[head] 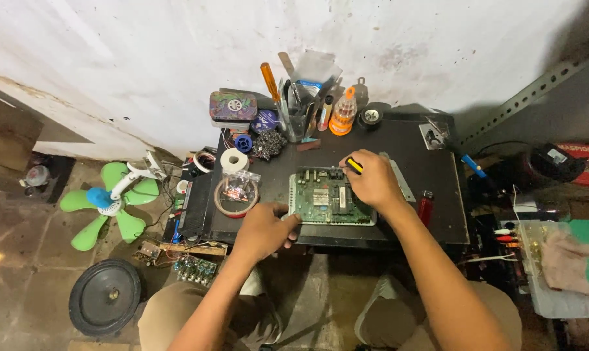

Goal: Using a manual screwdriver to remove multiple screws from a circuit board on a repair bench.

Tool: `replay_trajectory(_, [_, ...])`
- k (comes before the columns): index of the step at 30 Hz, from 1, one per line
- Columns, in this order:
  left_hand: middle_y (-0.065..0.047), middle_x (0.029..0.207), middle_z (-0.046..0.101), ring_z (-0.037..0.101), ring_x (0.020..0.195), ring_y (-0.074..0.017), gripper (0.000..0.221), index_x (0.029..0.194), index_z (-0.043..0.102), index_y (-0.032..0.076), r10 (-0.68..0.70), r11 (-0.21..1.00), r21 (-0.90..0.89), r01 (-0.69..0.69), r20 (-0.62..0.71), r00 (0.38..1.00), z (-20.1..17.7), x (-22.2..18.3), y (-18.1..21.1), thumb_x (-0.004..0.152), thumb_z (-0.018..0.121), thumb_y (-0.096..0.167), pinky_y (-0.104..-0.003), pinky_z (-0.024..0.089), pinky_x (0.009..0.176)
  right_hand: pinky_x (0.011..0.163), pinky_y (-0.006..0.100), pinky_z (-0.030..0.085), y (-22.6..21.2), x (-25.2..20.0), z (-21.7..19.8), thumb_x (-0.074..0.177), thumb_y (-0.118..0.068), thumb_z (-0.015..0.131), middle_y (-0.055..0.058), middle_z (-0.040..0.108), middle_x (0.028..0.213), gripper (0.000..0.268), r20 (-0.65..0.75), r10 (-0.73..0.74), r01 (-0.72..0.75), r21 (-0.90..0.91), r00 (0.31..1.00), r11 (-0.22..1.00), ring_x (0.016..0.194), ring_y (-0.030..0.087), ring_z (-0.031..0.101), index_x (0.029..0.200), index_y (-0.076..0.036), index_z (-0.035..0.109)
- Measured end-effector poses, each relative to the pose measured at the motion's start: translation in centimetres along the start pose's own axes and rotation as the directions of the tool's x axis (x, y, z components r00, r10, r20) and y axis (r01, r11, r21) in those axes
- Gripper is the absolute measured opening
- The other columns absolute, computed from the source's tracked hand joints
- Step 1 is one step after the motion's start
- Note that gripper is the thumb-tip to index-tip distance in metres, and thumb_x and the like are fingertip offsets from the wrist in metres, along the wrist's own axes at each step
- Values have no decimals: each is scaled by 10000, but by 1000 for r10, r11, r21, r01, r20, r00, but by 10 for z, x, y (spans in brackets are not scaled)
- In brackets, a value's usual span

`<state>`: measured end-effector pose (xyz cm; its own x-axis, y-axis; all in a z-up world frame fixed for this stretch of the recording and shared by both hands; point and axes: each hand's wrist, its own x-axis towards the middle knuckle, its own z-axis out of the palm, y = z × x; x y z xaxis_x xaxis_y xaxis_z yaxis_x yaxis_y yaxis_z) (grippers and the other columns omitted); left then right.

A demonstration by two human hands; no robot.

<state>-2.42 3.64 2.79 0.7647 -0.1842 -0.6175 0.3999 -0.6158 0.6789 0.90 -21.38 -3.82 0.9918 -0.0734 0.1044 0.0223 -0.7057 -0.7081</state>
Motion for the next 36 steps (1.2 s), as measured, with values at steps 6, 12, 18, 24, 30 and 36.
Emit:
replay_trajectory(6, [-225,920,775,713,988,-470,416,1154,754,24,281,905,364,-222,-117,953,1,15,-11,861,699,314,-552,573,827,712,379,538,5,-3,2,860,20,736,156,745,894,119,-73,-46,53,92,996,994,794,306,710,949,-39,789])
replay_trajectory(12, [-355,1362,507,533,1245,-552,1023,1538,379,-28,545,795,368,-483,-81,835,-9,3,27,661,894,85,-648,518,951,601,252,479,26,-15,-41,959,-217,751,34,657,681,83,-230,236,-170,275,944,946,617,121,601,957,-145,791])
replay_trajectory(18, [-377,1506,330,374,1386,-566,1314,1600,150,-41,558,694,484,-533,106,823,4,27,18,577,965,85,-685,413,1063,748,424,539,4,-44,-68,787,-63,812,224,761,859,283,-82,168,-160,99,982,982,840,349,726,1069,-54,800])
replay_trajectory(24, [-332,1486,427,424,1391,-501,1290,1598,220,-20,533,695,495,-522,133,836,2,42,8,573,983,162,-616,408,1094,849,401,562,28,-34,-43,859,-103,792,154,780,1016,329,-40,216,-215,22,976,976,992,348,732,1188,-116,787])
replay_trajectory(30, [-319,1504,418,418,1400,-493,1217,1588,262,-11,539,738,405,-539,126,833,1,39,4,591,949,110,-574,386,1135,825,394,560,29,-23,-29,862,-147,782,146,791,979,279,-13,294,-293,52,956,955,965,314,738,1138,-120,808])
replay_trajectory(36, [-294,1517,405,418,1389,-493,1150,1590,258,7,527,732,441,-519,116,842,2,38,12,670,921,194,-657,377,1112,874,416,547,-13,-43,-61,928,-278,752,142,785,1012,232,-51,295,-285,144,954,948,1010,303,730,1079,-114,815])
